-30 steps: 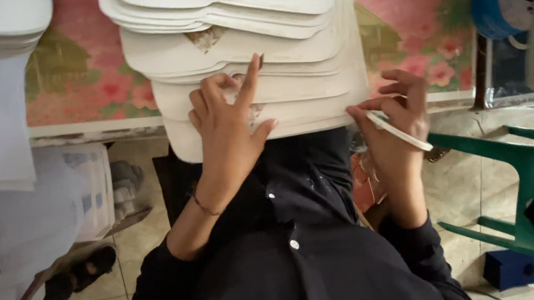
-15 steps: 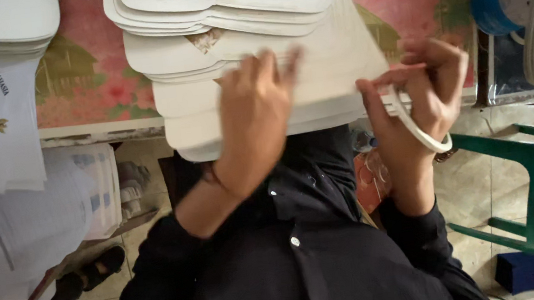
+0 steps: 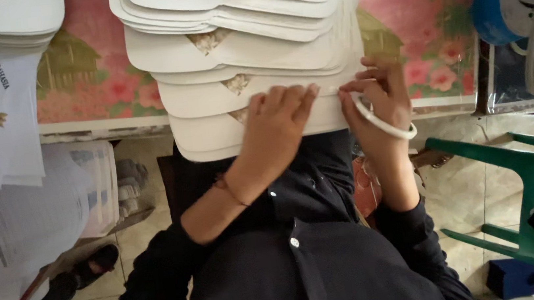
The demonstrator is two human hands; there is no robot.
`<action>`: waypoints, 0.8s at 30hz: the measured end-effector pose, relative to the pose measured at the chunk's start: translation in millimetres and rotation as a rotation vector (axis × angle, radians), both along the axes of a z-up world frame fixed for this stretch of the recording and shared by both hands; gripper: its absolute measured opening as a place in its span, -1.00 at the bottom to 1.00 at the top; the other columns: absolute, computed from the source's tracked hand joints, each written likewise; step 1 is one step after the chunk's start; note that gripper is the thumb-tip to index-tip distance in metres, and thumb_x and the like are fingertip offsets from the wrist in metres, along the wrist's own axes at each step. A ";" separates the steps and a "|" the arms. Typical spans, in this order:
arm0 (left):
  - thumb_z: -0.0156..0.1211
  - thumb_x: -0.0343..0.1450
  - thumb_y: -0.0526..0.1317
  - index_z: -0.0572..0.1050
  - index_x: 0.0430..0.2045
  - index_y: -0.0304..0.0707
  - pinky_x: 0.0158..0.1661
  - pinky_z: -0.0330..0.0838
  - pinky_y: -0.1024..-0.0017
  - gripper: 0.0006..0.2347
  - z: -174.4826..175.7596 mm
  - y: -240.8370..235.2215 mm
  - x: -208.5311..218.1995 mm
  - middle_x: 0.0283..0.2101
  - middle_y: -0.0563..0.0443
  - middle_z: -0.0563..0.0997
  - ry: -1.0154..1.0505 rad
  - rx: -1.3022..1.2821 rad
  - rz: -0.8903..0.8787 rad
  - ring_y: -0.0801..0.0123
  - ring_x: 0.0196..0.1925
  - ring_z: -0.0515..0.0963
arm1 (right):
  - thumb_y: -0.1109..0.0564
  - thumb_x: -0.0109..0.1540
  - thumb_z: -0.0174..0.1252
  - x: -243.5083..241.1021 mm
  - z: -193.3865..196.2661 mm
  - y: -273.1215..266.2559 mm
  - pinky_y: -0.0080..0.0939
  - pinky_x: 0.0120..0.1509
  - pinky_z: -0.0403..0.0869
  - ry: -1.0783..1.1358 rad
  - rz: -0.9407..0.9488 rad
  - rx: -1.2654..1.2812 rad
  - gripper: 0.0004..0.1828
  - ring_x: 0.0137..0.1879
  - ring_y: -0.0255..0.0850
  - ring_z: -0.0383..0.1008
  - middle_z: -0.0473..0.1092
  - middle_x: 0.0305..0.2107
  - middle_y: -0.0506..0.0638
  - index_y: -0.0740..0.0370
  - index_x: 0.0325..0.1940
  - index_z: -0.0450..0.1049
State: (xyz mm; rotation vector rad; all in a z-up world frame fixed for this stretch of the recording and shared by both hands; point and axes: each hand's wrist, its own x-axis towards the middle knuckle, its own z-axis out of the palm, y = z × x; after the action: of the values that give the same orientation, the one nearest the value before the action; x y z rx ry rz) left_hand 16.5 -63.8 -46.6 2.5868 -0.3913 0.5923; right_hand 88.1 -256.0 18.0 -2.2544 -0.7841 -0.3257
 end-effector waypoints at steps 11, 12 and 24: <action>0.11 0.57 -0.43 0.62 -0.09 -0.41 -0.18 0.19 0.15 -0.86 16.6 -31.5 12.3 0.10 -0.13 0.48 -0.111 0.111 0.055 0.20 -0.16 0.35 | 0.22 0.30 0.51 -37.4 -10.8 7.3 0.00 0.04 0.54 -0.299 -0.038 0.032 -0.91 -0.02 0.06 0.39 0.37 0.16 0.25 0.28 -0.16 0.75; 0.27 0.51 -0.45 0.63 -0.07 -0.52 -0.24 0.22 0.08 -0.85 9.0 -32.1 13.3 0.16 -0.28 0.53 -0.105 0.016 0.027 -0.03 -0.15 0.43 | 0.22 0.29 0.54 -45.4 -4.8 9.7 -0.01 0.03 0.58 -0.246 -0.072 0.079 -0.89 -0.07 0.03 0.38 0.36 0.16 0.24 0.28 -0.13 0.77; 0.69 0.28 -0.20 0.24 0.59 0.19 -0.10 0.34 0.09 -0.09 37.8 78.7 -27.7 -0.03 0.02 0.24 0.405 -0.163 0.241 0.02 0.00 0.33 | 0.15 0.31 0.43 -59.5 -4.3 65.2 0.01 0.28 0.55 0.362 0.077 0.106 -0.87 0.24 0.12 0.47 0.36 0.24 0.17 0.19 -0.07 0.73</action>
State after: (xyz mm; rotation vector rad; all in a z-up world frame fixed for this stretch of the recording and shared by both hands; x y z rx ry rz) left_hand -11.2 14.9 -8.8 2.5274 0.0989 0.1554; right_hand 28.7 -190.8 13.6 -2.0948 -0.6422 0.0766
